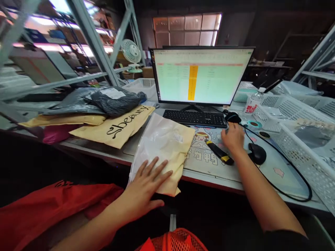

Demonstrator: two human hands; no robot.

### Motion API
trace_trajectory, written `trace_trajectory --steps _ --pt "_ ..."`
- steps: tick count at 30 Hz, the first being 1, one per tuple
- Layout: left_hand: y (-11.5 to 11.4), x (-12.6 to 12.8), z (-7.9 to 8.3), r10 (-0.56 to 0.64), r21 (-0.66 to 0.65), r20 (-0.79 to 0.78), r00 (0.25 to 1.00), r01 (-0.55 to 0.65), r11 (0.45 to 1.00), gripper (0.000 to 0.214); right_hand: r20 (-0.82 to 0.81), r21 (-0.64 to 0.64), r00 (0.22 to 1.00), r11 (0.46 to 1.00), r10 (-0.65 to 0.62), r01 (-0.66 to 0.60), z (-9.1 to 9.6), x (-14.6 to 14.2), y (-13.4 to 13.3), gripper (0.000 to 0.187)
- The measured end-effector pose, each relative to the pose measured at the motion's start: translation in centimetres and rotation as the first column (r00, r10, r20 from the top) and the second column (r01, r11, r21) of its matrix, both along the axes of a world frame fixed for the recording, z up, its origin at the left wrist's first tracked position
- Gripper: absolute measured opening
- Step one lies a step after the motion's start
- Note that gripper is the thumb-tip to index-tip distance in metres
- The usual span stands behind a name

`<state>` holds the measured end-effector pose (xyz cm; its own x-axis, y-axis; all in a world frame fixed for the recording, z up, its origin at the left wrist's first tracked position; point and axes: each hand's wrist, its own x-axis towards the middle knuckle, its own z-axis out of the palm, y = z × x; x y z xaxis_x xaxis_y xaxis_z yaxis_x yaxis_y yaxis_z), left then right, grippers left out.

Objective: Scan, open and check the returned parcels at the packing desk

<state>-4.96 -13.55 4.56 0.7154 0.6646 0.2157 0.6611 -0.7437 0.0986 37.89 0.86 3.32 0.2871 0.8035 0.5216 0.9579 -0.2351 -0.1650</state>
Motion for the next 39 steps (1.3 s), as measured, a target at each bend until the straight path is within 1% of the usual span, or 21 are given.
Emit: trace_trajectory --steps 1,3,5,9,13,16,18,20,21,22,23,25,26,27,29,31,32,34,36,37,39 --pt "0.2 -0.6 -1.3 0.034 0.006 -0.019 0.999 -0.034 0.999 0.095 -0.030 -0.045 0.998 0.997 0.055 -0.057 0.4 -0.8 1.0 0.057" --pt "1.1 -1.2 -3.5 0.088 0.042 -0.025 0.996 -0.087 0.995 0.095 -0.145 -0.284 0.985 0.950 0.092 -0.130 0.9 -2.4 3.5 0.056" --pt "2.0 -1.2 -4.7 0.125 0.085 -0.016 0.992 -0.123 0.989 0.089 -0.197 -0.390 0.976 0.906 0.092 -0.164 1.0 -3.6 6.0 0.053" --pt "3.3 -0.8 -4.5 0.162 0.120 0.007 0.987 -0.161 0.980 0.093 -0.219 -0.380 0.975 0.917 0.042 -0.125 0.9 -5.2 9.2 0.054" --pt "3.9 -0.9 -4.2 0.165 0.109 0.080 0.983 -0.173 0.979 0.095 -0.275 -0.396 0.961 0.907 0.028 -0.140 1.4 -5.9 10.1 0.042" --pt "4.3 -1.6 -4.3 0.134 0.075 0.232 0.963 -0.155 0.985 0.090 -0.325 -0.337 0.942 0.920 0.085 -0.199 2.4 -6.5 9.8 0.045" --pt "4.6 -2.6 -3.8 0.119 0.019 0.418 0.900 -0.140 0.990 0.079 -0.369 -0.272 0.914 0.921 0.169 -0.280 3.1 -7.3 8.9 0.050" --pt "4.8 -3.5 -2.9 0.165 -0.066 0.642 0.749 -0.161 0.985 0.060 -0.425 -0.224 0.861 0.889 0.279 -0.398 3.5 -8.3 7.4 0.054" --pt "4.9 -3.8 -2.3 0.219 -0.116 0.749 0.626 -0.201 0.973 0.050 -0.495 -0.188 0.792 0.847 0.356 -0.498 3.6 -9.0 6.3 0.059" --pt "4.9 -4.0 -1.7 0.278 -0.173 0.835 0.475 -0.254 0.952 0.040 -0.588 -0.127 0.679 0.779 0.439 -0.614 3.5 -9.8 5.1 0.067" --pt "4.9 -4.0 -1.2 0.328 -0.235 0.891 0.314 -0.300 0.924 0.033 -0.681 -0.035 0.523 0.691 0.512 -0.722 3.4 -10.7 3.7 0.079" --pt "4.9 -3.3 -0.5 0.373 -0.343 0.927 0.031 -0.327 0.880 0.028 -0.803 0.191 0.166 0.511 0.573 -0.838 3.0 -12.7 0.6 0.102" --pt "4.9 -2.8 -0.4 0.381 -0.383 0.922 -0.066 -0.297 0.875 0.029 -0.824 0.283 0.028 0.454 0.566 -0.845 2.9 -13.8 -1.0 0.109" --pt "4.9 -2.1 -0.3 0.385 -0.407 0.913 -0.133 -0.240 0.881 0.034 -0.833 0.344 -0.060 0.431 0.549 -0.834 3.0 -14.8 -2.6 0.112" --pt "4.9 -1.0 -0.5 0.406 -0.429 0.887 -0.218 -0.068 0.901 0.045 -0.852 0.423 -0.166 0.466 0.496 -0.777 3.3 -16.6 -5.4 0.106" --pt "4.6 -0.2 -0.6 0.474 -0.444 0.848 -0.234 0.173 0.879 0.059 -0.872 0.451 -0.207 0.566 0.443 -0.690 3.8 -17.8 -7.5 0.093" --pt "4.3 0.0 -0.7 0.521 -0.451 0.829 -0.202 0.310 0.837 0.067 -0.882 0.447 -0.201 0.623 0.426 -0.642 4.1 -18.1 -8.3 0.086" --pt "3.6 0.3 -0.9 0.604 -0.485 0.795 -0.055 0.540 0.687 0.083 -0.902 0.412 -0.141 0.717 0.408 -0.562 4.5 -18.4 -9.4 0.074" --pt "2.8 0.7 -1.2 0.644 -0.537 0.761 0.079 0.634 0.556 0.087 -0.917 0.364 -0.052 0.777 0.395 -0.514 4.7 -18.5 -10.1 0.068" --pt "2.5 1.0 -1.4 0.660 -0.552 0.745 0.096 0.644 0.530 0.086 -0.923 0.341 -0.015 0.796 0.385 -0.500 4.7 -18.5 -10.5 0.068" --pt "1.8 1.7 -1.7 0.686 -0.542 0.727 0.023 0.632 0.554 0.081 -0.924 0.327 0.010 0.803 0.383 -0.498 4.7 -18.5 -11.4 0.072"
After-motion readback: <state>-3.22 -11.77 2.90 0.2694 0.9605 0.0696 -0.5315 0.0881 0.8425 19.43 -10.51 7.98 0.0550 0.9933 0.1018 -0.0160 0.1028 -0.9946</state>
